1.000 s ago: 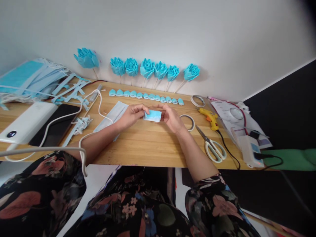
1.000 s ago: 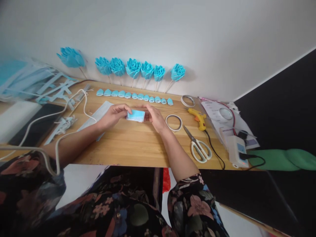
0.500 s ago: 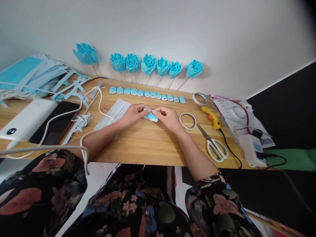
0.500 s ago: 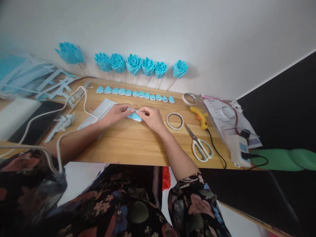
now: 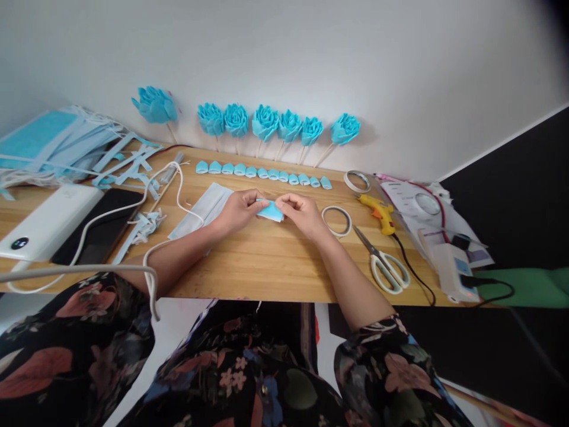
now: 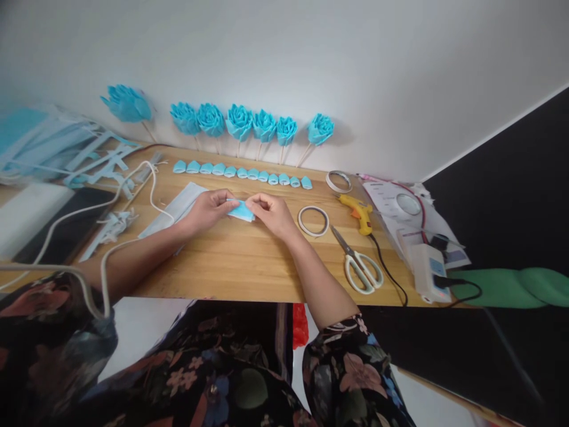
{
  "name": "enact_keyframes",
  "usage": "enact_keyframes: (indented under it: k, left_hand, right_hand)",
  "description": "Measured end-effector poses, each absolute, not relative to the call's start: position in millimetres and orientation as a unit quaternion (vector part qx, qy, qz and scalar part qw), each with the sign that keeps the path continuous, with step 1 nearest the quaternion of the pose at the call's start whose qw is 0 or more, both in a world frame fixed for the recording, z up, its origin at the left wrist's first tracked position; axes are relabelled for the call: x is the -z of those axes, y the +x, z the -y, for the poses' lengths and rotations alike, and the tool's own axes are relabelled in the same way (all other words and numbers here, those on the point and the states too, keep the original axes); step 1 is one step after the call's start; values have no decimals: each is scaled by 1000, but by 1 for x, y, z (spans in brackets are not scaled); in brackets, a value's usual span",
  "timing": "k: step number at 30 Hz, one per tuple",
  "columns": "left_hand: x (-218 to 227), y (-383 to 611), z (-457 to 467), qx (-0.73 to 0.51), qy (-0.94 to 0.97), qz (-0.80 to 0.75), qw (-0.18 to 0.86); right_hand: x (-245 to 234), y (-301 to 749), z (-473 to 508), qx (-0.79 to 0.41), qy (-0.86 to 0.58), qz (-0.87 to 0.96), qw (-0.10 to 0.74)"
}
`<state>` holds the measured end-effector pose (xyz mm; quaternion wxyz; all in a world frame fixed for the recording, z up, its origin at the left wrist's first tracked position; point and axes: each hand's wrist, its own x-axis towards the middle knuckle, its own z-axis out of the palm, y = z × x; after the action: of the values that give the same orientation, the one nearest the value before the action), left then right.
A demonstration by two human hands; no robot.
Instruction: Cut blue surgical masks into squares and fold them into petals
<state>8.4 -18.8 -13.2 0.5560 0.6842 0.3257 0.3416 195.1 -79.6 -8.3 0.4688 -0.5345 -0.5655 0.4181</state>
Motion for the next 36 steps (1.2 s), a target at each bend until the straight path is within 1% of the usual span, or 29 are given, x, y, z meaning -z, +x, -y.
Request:
enact_keyframes:
  k: [2,4,6,8,13,18,22,25,28,32,36]
  left_hand:
    - [14,9,20,-343,671,-317,576]
    - [15,9,19,-354,630,-298,624]
    - [16,9,18,-363,582,-273,675]
    - [18,9,16,-362,562,-260,697]
    - [18,6,16,-339,576,-260,697]
    - [15,5,18,-319,626,-232,673]
    - [16,8,17,-298,663,-253,639]
    - [20,10,15,-317,648,-288,630]
    - [23,10,13,-344,618,-323,629]
    - [22,10,13,-387,574,-330,642]
    - [20,11,18,-377,574,-323,651]
  right_hand:
    - [11,197,78,-433,-529,543,488]
    - [15,199,75,-455,-521,508,513]
    - [17,202,73,-491,-508,464,534]
    - [18,203,71,-530,-494,419,547]
    - [16,203,70,-579,-472,360,560]
    - [16,203,69,-576,-475,361,559]
    - [19,202,70,-568,-480,385,546]
    - [20,200,72,-562,-488,415,522]
    - [19,200,74,-559,-481,435,517]
    - [15,200,76,-563,-460,468,503]
    - [13,194,76,-504,-479,519,496]
